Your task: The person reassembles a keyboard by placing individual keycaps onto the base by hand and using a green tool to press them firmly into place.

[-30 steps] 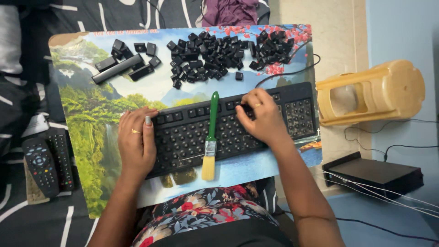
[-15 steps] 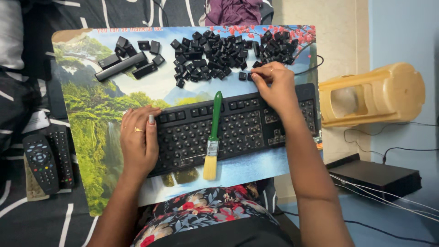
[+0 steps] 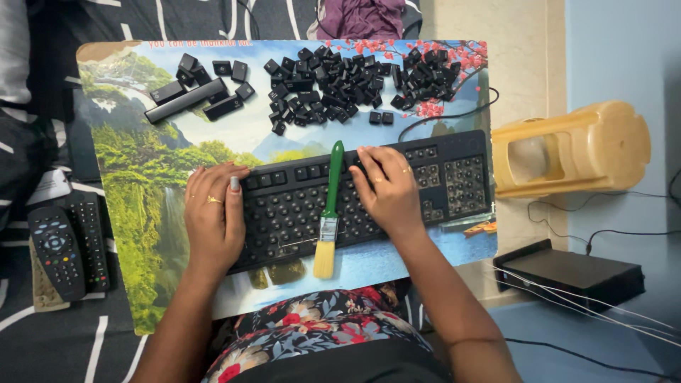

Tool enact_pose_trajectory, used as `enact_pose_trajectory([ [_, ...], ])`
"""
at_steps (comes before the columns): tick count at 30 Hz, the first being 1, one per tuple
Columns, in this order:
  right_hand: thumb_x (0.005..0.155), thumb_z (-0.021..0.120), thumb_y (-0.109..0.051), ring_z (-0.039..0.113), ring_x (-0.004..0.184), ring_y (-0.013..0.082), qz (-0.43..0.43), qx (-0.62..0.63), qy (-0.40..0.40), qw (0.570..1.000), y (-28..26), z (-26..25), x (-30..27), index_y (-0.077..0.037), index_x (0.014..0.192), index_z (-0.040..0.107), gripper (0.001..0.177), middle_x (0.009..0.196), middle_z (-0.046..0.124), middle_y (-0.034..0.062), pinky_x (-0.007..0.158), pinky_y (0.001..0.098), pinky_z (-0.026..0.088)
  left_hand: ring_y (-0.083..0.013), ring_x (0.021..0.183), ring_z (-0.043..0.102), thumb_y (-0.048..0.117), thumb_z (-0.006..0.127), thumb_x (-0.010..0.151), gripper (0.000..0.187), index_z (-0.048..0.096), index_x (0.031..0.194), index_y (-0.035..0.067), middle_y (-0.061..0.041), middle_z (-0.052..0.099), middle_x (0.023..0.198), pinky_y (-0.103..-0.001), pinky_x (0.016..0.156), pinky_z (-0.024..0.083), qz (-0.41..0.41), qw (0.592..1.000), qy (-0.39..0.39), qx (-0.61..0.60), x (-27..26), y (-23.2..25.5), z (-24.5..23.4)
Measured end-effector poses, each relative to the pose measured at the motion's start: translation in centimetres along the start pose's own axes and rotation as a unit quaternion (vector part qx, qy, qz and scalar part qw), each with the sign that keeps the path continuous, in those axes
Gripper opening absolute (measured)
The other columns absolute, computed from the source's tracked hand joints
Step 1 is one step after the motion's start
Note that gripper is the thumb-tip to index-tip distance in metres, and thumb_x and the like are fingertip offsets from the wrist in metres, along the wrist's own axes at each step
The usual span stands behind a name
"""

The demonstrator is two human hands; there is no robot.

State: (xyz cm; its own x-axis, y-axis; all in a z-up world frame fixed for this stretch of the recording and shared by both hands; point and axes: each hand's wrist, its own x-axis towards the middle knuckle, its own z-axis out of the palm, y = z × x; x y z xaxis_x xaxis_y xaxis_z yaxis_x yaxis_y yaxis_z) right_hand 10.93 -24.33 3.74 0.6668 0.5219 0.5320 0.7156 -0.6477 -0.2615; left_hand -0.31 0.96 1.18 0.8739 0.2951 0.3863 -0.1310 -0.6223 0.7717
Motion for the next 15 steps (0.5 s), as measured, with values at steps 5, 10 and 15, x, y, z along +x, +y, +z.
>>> enact_pose_trajectory([
  [5,0.094,0.077,-0.007,0.069,0.101,0.0314,0.012,-0.014,0.021,1.0,0.3,0.7,-0.7,0.001,0.109,0.073,0.017,0.106,0.07,0.0123,0.091,0.0405,0.058,-0.034,0.124,0.062,0.012,0.046,0.11,0.025,0.068,0.117,0.003,-0.014,0.069,0.122,-0.053,0.12,0.037,-0.001,1.0,-0.007,0.001,-0.2,-0.2,0.0],
  [10,0.091,0.077,-0.007,0.069,0.101,0.0323,0.03,-0.034,0.037,0.998,0.4,0.7,-0.9,0.004,0.109,0.073,0.021,0.106,0.07,0.0145,0.09,0.0406,0.058,-0.0341,0.126,0.062,0.012,0.046,0.111,0.025,0.068,0.117,0.002,-0.014,0.069,0.122,-0.053,0.12,0.036,0.001,1.0,-0.001,0.008,-0.2,-0.2,0.2],
  [15,0.091,0.076,-0.008,0.067,0.096,0.0317,0.001,-0.051,0.015,0.999,0.9,0.9,-1.2,0.003,0.109,0.072,0.021,0.102,0.067,0.0128,0.089,0.0422,0.057,-0.0338,0.125,0.063,0.013,0.046,0.111,0.026,0.069,0.116,0.002,-0.014,0.07,0.12,-0.053,0.12,0.035,0.0,1.0,-0.002,0.007,-0.1,-0.1,0.2],
])
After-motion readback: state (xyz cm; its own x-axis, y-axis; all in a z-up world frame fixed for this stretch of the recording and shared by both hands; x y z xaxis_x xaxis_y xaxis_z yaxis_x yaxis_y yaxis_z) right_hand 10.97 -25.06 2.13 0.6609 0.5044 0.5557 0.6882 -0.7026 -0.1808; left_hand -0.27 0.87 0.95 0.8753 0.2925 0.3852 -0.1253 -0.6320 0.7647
